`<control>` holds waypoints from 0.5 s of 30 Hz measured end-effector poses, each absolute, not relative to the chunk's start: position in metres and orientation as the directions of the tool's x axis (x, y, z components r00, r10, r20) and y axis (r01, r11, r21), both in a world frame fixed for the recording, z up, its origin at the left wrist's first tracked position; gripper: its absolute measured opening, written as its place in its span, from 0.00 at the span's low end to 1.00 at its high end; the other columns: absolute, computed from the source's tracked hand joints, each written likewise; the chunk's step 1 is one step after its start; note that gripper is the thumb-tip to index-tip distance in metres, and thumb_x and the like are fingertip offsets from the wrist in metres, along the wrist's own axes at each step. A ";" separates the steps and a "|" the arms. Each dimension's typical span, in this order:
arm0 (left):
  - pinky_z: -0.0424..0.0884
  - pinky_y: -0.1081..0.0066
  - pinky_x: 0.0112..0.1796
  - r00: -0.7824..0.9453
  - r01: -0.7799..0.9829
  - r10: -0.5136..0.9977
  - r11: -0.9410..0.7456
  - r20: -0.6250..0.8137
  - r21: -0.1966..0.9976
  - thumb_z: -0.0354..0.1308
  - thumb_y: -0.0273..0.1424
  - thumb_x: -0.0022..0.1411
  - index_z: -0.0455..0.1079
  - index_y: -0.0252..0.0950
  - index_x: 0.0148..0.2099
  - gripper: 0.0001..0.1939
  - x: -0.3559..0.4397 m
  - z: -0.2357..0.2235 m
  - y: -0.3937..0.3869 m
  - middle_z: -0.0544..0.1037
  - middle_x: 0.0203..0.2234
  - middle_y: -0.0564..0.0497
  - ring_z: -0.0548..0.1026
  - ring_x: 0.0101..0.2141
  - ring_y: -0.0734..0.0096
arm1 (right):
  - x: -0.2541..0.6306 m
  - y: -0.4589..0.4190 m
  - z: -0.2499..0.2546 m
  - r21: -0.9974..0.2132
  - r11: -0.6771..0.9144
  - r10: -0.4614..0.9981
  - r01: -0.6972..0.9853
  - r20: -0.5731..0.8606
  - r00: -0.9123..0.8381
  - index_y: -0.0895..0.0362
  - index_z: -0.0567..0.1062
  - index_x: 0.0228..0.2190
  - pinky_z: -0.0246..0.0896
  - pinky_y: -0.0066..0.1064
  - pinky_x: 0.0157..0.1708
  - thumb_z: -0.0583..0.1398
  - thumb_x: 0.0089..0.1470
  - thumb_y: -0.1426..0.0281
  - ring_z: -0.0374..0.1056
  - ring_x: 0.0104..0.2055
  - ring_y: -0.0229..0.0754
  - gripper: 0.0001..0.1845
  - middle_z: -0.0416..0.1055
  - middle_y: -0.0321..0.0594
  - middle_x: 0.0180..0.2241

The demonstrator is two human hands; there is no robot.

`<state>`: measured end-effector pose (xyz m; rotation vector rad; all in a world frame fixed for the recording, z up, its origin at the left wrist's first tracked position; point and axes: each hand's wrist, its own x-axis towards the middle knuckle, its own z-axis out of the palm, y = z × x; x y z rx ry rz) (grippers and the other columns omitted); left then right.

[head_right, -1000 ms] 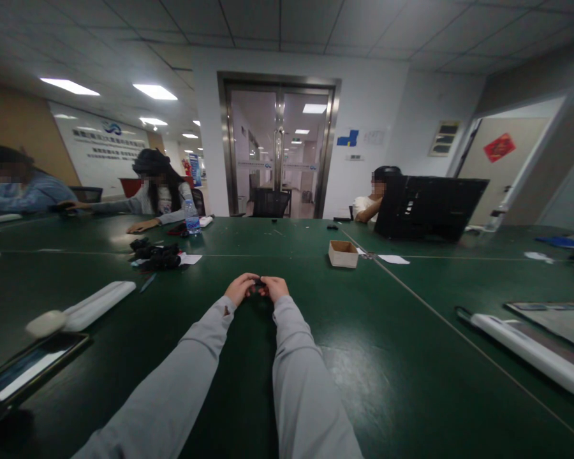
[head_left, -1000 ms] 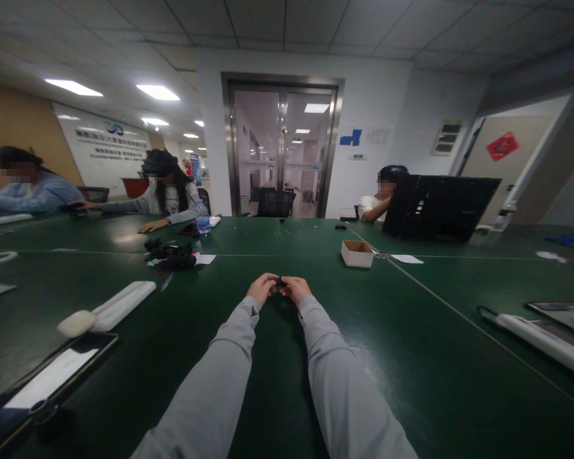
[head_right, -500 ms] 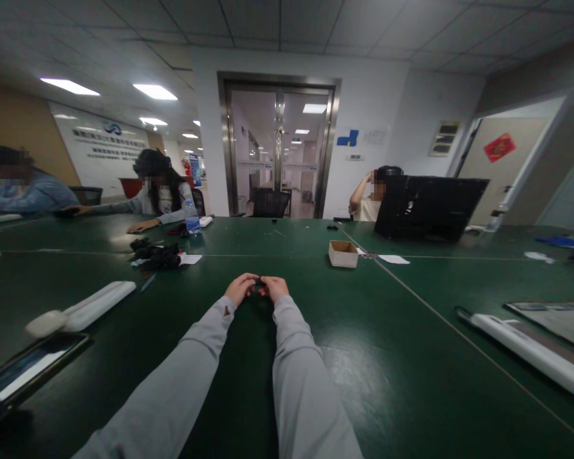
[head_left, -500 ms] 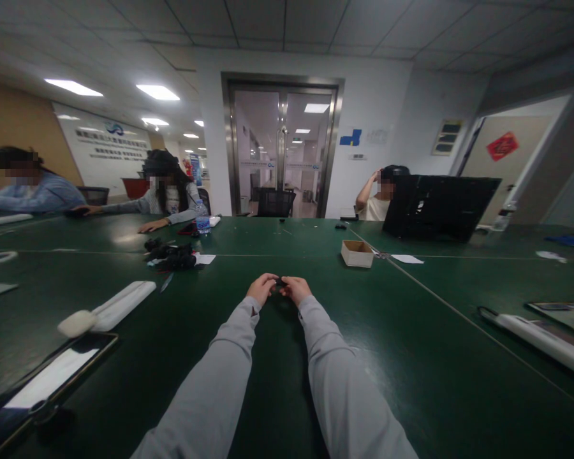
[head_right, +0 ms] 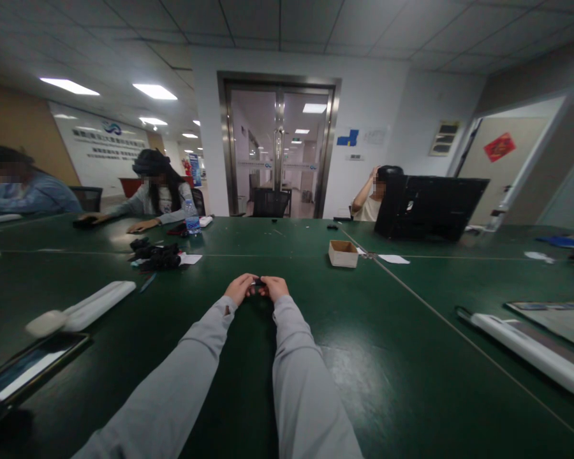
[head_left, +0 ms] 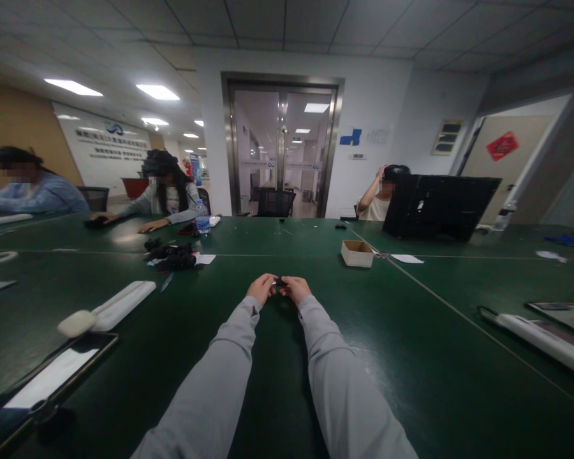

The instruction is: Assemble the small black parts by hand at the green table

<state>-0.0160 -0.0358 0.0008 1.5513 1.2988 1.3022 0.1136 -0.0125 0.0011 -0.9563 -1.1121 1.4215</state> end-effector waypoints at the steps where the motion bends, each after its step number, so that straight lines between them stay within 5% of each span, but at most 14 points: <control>1: 0.60 0.79 0.19 -0.019 0.248 0.969 -0.236 0.248 0.940 0.46 0.34 0.55 0.69 0.34 0.36 0.13 -0.016 0.001 -0.036 0.67 0.15 0.55 0.62 0.16 0.80 | 0.114 -0.013 0.001 -0.968 -0.025 0.991 -0.249 0.010 -0.136 0.63 0.70 0.17 0.56 0.21 0.13 0.58 0.41 0.74 0.61 0.14 0.32 0.06 0.66 0.38 0.12; 6: 0.61 0.79 0.20 -0.035 0.220 0.963 -0.252 0.265 0.942 0.50 0.30 0.50 0.69 0.35 0.36 0.10 -0.014 0.003 -0.038 0.72 0.24 0.53 0.63 0.18 0.81 | 0.113 -0.014 0.003 -0.962 -0.037 0.989 -0.270 0.003 -0.145 0.63 0.70 0.18 0.55 0.21 0.13 0.58 0.41 0.74 0.61 0.14 0.32 0.05 0.67 0.38 0.13; 11: 0.60 0.79 0.20 -0.025 0.237 0.970 -0.228 0.241 0.944 0.48 0.32 0.53 0.69 0.34 0.37 0.12 -0.014 0.003 -0.038 0.67 0.15 0.56 0.63 0.17 0.80 | 0.112 -0.015 0.005 -0.963 -0.051 0.992 -0.264 -0.019 -0.123 0.63 0.70 0.17 0.55 0.21 0.12 0.58 0.41 0.75 0.60 0.13 0.32 0.06 0.65 0.37 0.11; 15: 0.61 0.78 0.20 -0.037 0.231 0.972 -0.218 0.233 0.948 0.49 0.30 0.50 0.69 0.35 0.37 0.12 -0.015 0.003 -0.038 0.70 0.21 0.55 0.63 0.17 0.81 | 0.113 -0.016 0.006 -0.961 -0.049 0.991 -0.273 -0.013 -0.133 0.63 0.70 0.17 0.55 0.21 0.12 0.58 0.42 0.75 0.61 0.13 0.32 0.06 0.67 0.38 0.12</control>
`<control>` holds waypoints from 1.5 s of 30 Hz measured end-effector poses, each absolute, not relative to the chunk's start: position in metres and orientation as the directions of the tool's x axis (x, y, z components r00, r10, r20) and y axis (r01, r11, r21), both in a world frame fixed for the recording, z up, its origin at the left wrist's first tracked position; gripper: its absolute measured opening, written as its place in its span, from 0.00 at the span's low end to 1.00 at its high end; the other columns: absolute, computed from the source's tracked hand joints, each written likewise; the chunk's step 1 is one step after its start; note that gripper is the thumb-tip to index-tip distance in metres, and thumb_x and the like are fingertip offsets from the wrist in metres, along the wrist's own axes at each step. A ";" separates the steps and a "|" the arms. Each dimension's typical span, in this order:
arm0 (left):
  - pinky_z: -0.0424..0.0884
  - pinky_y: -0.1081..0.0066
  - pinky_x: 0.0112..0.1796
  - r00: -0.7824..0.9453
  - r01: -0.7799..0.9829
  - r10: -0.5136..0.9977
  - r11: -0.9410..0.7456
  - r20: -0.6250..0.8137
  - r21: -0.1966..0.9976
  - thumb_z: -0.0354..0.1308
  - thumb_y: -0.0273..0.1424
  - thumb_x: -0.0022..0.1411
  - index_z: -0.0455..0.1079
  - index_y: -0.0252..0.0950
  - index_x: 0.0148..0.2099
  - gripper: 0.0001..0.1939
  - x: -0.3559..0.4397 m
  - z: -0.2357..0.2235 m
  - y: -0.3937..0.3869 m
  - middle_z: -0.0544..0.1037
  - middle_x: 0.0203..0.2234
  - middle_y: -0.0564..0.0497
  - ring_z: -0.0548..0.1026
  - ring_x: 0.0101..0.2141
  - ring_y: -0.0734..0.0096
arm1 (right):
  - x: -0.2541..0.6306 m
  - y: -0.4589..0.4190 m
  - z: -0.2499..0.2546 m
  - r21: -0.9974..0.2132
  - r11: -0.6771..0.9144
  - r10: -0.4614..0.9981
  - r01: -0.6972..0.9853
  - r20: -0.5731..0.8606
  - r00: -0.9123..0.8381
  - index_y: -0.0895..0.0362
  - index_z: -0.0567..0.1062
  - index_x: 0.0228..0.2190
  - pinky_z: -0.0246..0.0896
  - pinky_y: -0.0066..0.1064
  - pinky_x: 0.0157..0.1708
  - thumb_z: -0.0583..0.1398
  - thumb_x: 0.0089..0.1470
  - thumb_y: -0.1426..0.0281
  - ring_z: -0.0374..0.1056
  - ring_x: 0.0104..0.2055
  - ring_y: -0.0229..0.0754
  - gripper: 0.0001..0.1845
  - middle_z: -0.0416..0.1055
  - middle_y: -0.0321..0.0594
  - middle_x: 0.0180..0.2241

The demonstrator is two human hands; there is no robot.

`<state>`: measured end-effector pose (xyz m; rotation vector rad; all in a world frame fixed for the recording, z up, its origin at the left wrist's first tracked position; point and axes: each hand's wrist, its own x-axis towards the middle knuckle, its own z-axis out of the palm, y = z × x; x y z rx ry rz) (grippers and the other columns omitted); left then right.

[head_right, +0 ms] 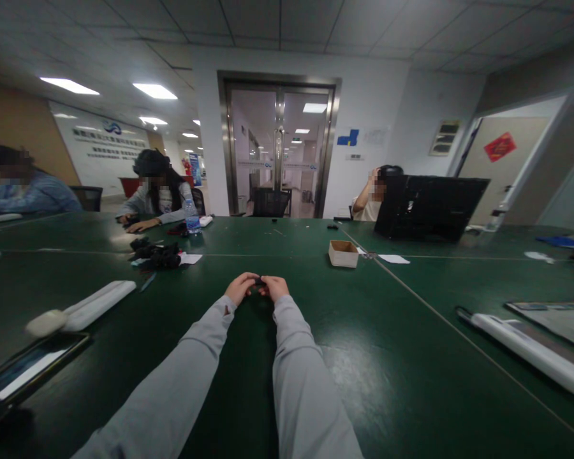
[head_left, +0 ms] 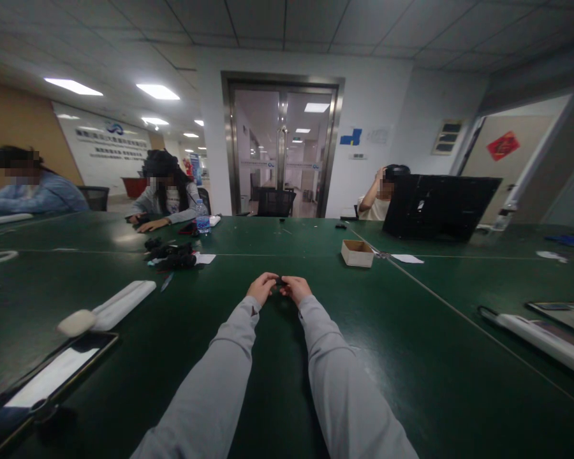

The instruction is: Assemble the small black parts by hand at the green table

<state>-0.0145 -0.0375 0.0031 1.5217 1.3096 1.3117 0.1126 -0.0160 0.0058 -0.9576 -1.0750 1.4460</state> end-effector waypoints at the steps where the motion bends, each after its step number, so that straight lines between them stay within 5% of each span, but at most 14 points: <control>1: 0.61 0.78 0.21 -0.036 0.229 0.972 -0.220 0.234 0.948 0.50 0.29 0.50 0.68 0.35 0.38 0.12 -0.015 0.003 -0.037 0.71 0.22 0.54 0.63 0.17 0.82 | 0.113 -0.016 0.006 -0.960 -0.049 0.991 -0.275 -0.011 -0.137 0.63 0.70 0.17 0.55 0.21 0.12 0.58 0.42 0.75 0.61 0.13 0.32 0.06 0.67 0.39 0.13; 7: 0.60 0.78 0.19 -0.022 0.250 0.970 -0.228 0.241 0.941 0.47 0.32 0.53 0.68 0.34 0.38 0.13 -0.015 0.003 -0.038 0.68 0.17 0.56 0.63 0.16 0.80 | 0.113 -0.017 0.007 -0.961 -0.058 0.991 -0.270 -0.022 -0.134 0.63 0.69 0.17 0.55 0.21 0.12 0.58 0.42 0.75 0.60 0.13 0.32 0.06 0.64 0.36 0.10; 16: 0.63 0.78 0.22 -0.037 0.186 0.963 -0.257 0.268 0.948 0.50 0.29 0.50 0.68 0.33 0.37 0.11 -0.012 0.002 -0.038 0.71 0.22 0.52 0.67 0.22 0.78 | 0.113 -0.016 0.005 -0.963 -0.048 0.988 -0.264 -0.007 -0.154 0.63 0.70 0.18 0.55 0.21 0.13 0.57 0.42 0.75 0.61 0.14 0.32 0.06 0.67 0.39 0.13; 24: 0.65 0.77 0.25 -0.090 0.219 0.921 -0.353 0.380 0.909 0.53 0.37 0.49 0.69 0.33 0.36 0.14 -0.019 -0.004 -0.030 0.72 0.26 0.50 0.69 0.26 0.76 | 0.114 -0.017 0.004 -0.961 -0.045 0.980 -0.274 0.010 -0.197 0.62 0.68 0.19 0.59 0.20 0.15 0.62 0.38 0.73 0.64 0.16 0.32 0.07 0.66 0.35 0.12; 32: 0.65 0.75 0.30 -0.156 0.334 0.903 -0.332 0.399 0.882 0.54 0.39 0.49 0.69 0.32 0.34 0.15 -0.020 0.005 -0.038 0.73 0.25 0.50 0.70 0.26 0.75 | 0.105 -0.024 0.003 -0.995 0.099 0.983 -0.003 0.098 -0.157 0.56 0.57 0.27 0.52 0.20 0.09 0.63 0.35 0.73 0.60 0.11 0.32 0.20 0.63 0.25 0.12; 39: 0.64 0.71 0.34 -0.186 0.842 0.922 -0.030 0.341 0.539 0.49 0.43 0.54 0.68 0.39 0.37 0.15 -0.018 0.026 -0.057 0.73 0.35 0.48 0.70 0.35 0.67 | 0.100 -0.033 0.006 -0.948 0.213 0.977 0.238 0.199 -0.081 0.54 0.61 0.36 0.54 0.19 0.11 0.62 0.33 0.76 0.57 0.13 0.26 0.25 0.64 0.27 0.24; 42: 0.64 0.69 0.35 -0.153 0.900 0.949 0.019 0.276 0.435 0.49 0.40 0.55 0.66 0.39 0.40 0.14 -0.014 0.031 -0.060 0.72 0.38 0.46 0.70 0.38 0.64 | 0.099 -0.034 0.009 -0.950 0.228 0.971 0.213 0.204 -0.129 0.55 0.64 0.34 0.54 0.19 0.11 0.59 0.37 0.76 0.58 0.14 0.26 0.17 0.65 0.30 0.26; 45: 0.64 0.70 0.36 -0.128 0.889 0.971 0.022 0.203 0.458 0.50 0.37 0.55 0.66 0.39 0.40 0.13 -0.012 0.032 -0.061 0.73 0.37 0.46 0.70 0.38 0.66 | 0.096 -0.036 0.012 -0.978 0.151 0.977 0.147 0.124 -0.175 0.58 0.65 0.29 0.53 0.21 0.10 0.57 0.40 0.75 0.57 0.12 0.27 0.09 0.66 0.31 0.24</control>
